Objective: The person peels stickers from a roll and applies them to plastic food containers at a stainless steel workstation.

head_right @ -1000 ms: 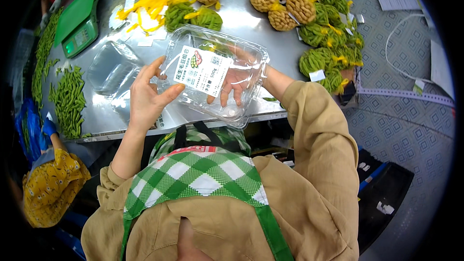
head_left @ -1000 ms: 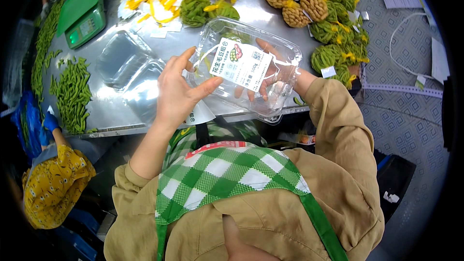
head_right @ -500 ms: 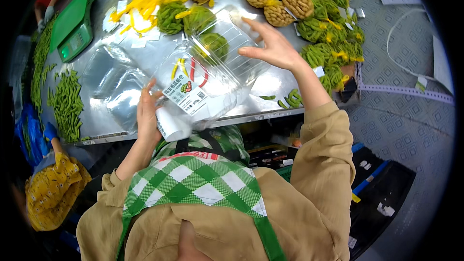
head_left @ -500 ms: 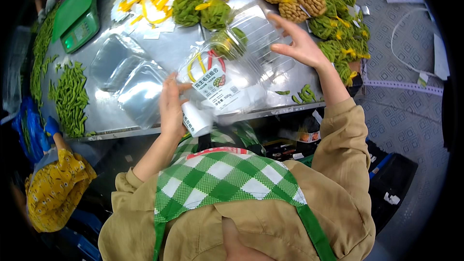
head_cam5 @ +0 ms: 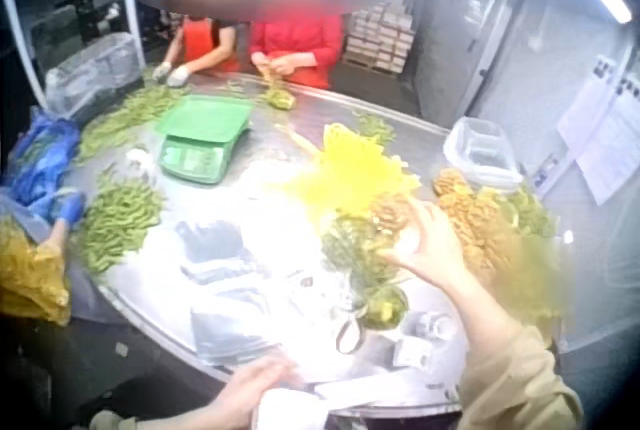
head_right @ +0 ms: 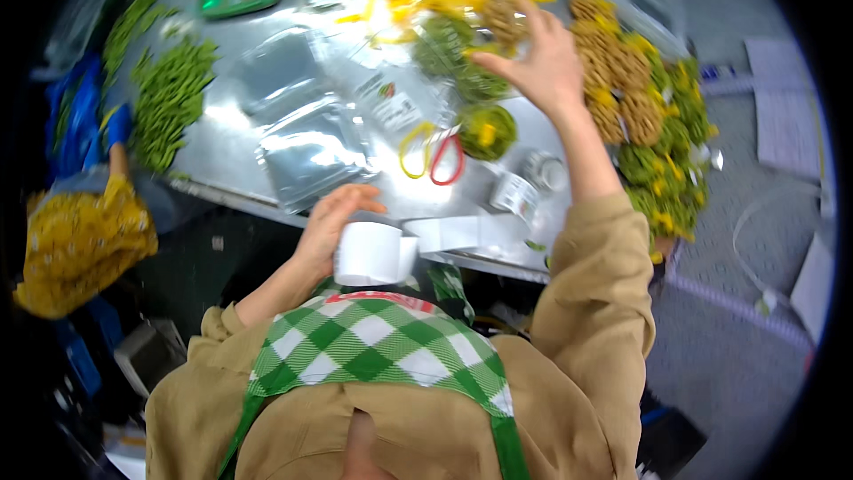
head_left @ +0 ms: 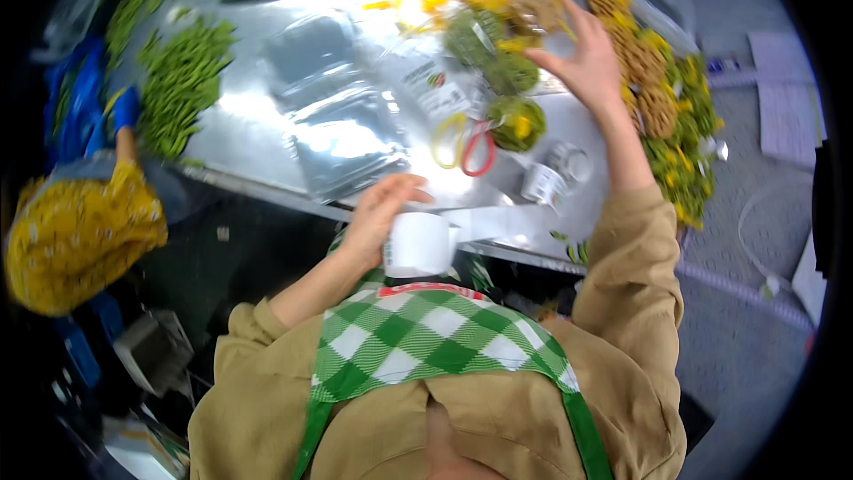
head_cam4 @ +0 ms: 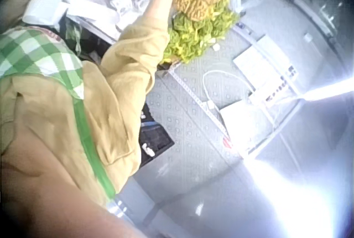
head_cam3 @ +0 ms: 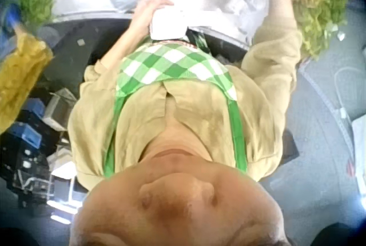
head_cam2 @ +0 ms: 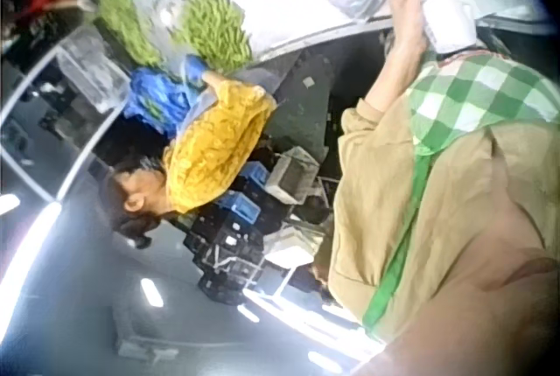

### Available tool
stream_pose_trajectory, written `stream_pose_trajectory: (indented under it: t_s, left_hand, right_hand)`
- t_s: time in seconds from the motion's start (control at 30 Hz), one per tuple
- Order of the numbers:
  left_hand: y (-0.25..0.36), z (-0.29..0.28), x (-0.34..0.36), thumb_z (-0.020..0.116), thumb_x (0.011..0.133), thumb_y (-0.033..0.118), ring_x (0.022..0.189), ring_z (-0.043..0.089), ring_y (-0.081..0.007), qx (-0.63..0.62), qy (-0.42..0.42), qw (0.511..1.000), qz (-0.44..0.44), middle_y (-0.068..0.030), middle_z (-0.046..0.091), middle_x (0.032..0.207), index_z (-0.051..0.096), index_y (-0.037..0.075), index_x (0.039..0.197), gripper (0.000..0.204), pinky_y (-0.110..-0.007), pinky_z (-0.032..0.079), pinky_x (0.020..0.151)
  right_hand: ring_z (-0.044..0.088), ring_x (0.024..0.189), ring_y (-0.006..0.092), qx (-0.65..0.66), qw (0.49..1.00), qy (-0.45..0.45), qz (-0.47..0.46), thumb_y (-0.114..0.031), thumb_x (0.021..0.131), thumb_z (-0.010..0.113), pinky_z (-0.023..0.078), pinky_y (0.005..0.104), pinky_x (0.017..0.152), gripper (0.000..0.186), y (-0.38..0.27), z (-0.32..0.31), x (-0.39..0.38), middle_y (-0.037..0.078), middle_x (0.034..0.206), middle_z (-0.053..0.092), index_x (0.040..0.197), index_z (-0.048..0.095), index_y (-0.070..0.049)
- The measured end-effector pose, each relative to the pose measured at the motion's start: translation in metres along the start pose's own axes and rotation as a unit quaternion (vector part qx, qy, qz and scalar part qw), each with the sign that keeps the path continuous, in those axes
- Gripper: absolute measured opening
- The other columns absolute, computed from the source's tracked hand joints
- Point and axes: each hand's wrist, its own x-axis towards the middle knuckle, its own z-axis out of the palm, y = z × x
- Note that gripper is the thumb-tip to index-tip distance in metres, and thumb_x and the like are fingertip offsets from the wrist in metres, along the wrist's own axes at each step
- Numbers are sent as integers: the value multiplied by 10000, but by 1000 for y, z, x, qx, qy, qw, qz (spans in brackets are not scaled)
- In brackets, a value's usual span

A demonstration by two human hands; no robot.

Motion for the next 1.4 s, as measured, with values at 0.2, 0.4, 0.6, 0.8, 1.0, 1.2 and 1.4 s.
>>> stream_pose_trajectory:
  t_s: [0.2,0.4,0.6,0.8,1.0,1.2,1.4]
  left_hand:
    - [19,4,-22,619,859,184,649,465,-8,-3,23,988,154,-53,605,958,421,84,1329,519,-141,419,586]
    - [25,-32,-34,615,854,119,731,514,-32,-61,201,940,270,-64,613,1007,373,64,1368,571,-175,455,626]
    - [38,-130,2,675,796,115,980,597,-209,193,386,890,148,-171,560,1123,349,27,1391,684,-296,484,805]
    - [29,-117,37,804,633,255,987,568,-335,426,319,831,163,-213,540,1059,439,87,1351,823,-373,457,850]
    - [26,-95,65,779,667,292,1027,529,-374,487,205,823,208,-231,534,1076,457,92,1311,747,-400,452,866]
    - [14,-73,26,749,721,240,996,548,-312,433,208,847,229,-146,540,1114,552,66,1179,528,-385,458,830]
    - [32,-66,3,697,787,147,645,556,-133,320,130,904,253,-28,592,754,592,26,1075,329,-253,439,634]
  right_hand:
    - [474,1184,332,232,972,-20,17,-554,619,765,390,404,982,942,-112,33,42,224,1256,490,1318,437,-15]
    - [477,1166,285,410,906,-84,61,-470,706,711,400,377,957,850,-226,43,62,202,1304,440,1362,366,-55]
    - [506,1138,371,327,924,-191,49,-620,675,683,411,418,949,962,-237,125,57,269,1252,466,1338,376,5]
    - [495,1142,386,270,948,-165,42,-689,644,640,432,449,914,1019,-255,101,54,280,1222,471,1358,367,-15]
    - [472,1102,367,122,973,-193,-40,-631,614,695,444,468,851,963,-281,90,40,232,1180,471,1358,397,-97]
    - [456,1139,321,-1,972,-161,-173,-609,621,713,422,460,870,923,-309,111,69,187,1231,464,1371,386,-183]
    - [445,1162,308,-86,928,-195,-306,-612,625,714,408,443,891,928,-321,190,94,161,1318,414,1398,339,-263]
